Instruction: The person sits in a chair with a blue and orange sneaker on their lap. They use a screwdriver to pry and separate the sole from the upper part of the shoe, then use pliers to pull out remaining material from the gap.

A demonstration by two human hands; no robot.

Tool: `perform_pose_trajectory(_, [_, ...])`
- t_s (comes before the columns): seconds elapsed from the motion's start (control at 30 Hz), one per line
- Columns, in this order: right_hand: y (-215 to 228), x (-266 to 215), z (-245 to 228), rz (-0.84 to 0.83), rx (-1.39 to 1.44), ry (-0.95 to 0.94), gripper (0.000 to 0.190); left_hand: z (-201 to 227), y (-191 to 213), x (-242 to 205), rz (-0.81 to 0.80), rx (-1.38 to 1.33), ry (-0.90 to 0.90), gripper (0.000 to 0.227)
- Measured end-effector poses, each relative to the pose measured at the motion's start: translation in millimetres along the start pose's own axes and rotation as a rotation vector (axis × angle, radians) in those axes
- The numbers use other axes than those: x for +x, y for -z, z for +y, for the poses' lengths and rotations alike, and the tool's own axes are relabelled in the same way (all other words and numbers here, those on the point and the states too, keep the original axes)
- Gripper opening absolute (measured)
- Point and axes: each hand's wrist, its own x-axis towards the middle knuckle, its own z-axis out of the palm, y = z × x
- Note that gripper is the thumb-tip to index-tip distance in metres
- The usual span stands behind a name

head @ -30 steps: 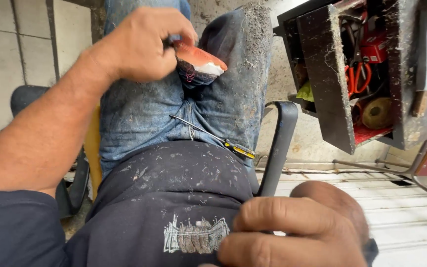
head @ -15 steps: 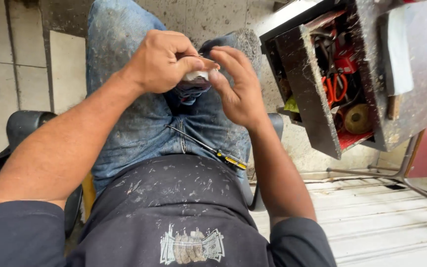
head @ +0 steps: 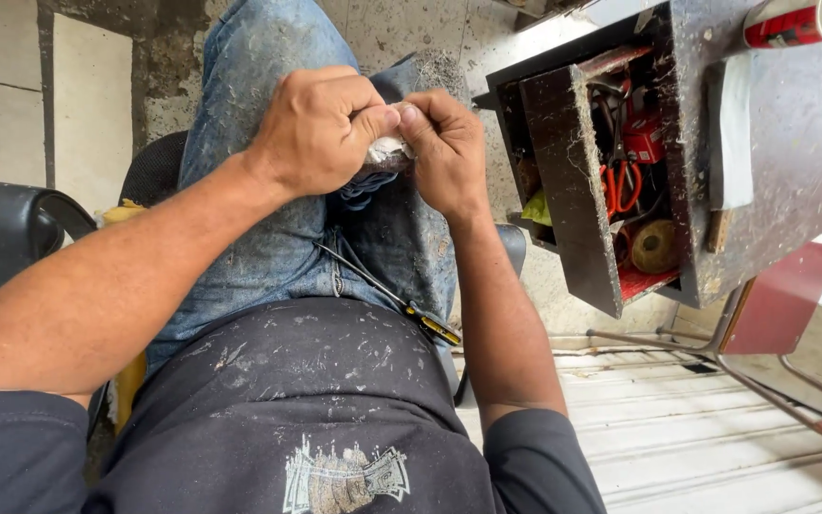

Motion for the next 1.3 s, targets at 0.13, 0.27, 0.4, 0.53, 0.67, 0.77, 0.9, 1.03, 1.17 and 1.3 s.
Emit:
perform_pose_trajectory(0.13, [-4, 8, 2, 0.069, -0.090, -0.092, 0.015, -2, -8, 3, 0.049, 0.032, 0.064, 0.029])
perform_pose_trajectory(0.27, [-9, 22, -2, 0.119, -0.129, -0.206, 0.018, -8, -10, 11, 0.014, 0.056, 0.172, 0.029])
perform_pose_trajectory(0.4, [-3, 20, -10, 0.133, 0.012, -0.220, 0.019, -9, -1, 20, -0.068, 0.037, 0.284, 0.033])
perform_pose_trajectory(0.53, [50, -5, -63, -0.079, -0.268, 0.017, 0.030, 1, 12, 35, -0.316, 0.016, 0.453, 0.035])
perform_pose_trajectory(0.67, [72, -40, -127, 0.510, -0.347, 0.747, 0.022, -12, 6, 34, -0.399, 0.030, 0.426, 0.044])
perform_pose_trajectory(0.77, [66, -109, -97, -0.046, -0.650, 0.345, 0.018, -13, 7, 28, -0.382, -0.016, 0.415, 0.045])
perform_pose_trajectory(0.9, [35, -183, -7, -0.502, -1.002, -0.005, 0.026, -4, 13, 9, -0.306, -0.104, 0.297, 0.036])
perform_pose_trajectory(1.03, [25, -201, 2, -0.471, -0.862, -0.392, 0.029, -3, 3, -25, -0.356, -0.215, 0.237, 0.052])
perform_pose_trajectory(1.17, [55, -190, -30, -0.538, -0.731, -0.430, 0.041, -24, -28, -31, -0.086, -0.232, 0.097, 0.049])
perform_pose_trajectory(1.3, [97, -194, -64, -0.181, -0.624, -0.313, 0.029, -26, -53, -5, 0.012, -0.099, -0.071, 0.041])
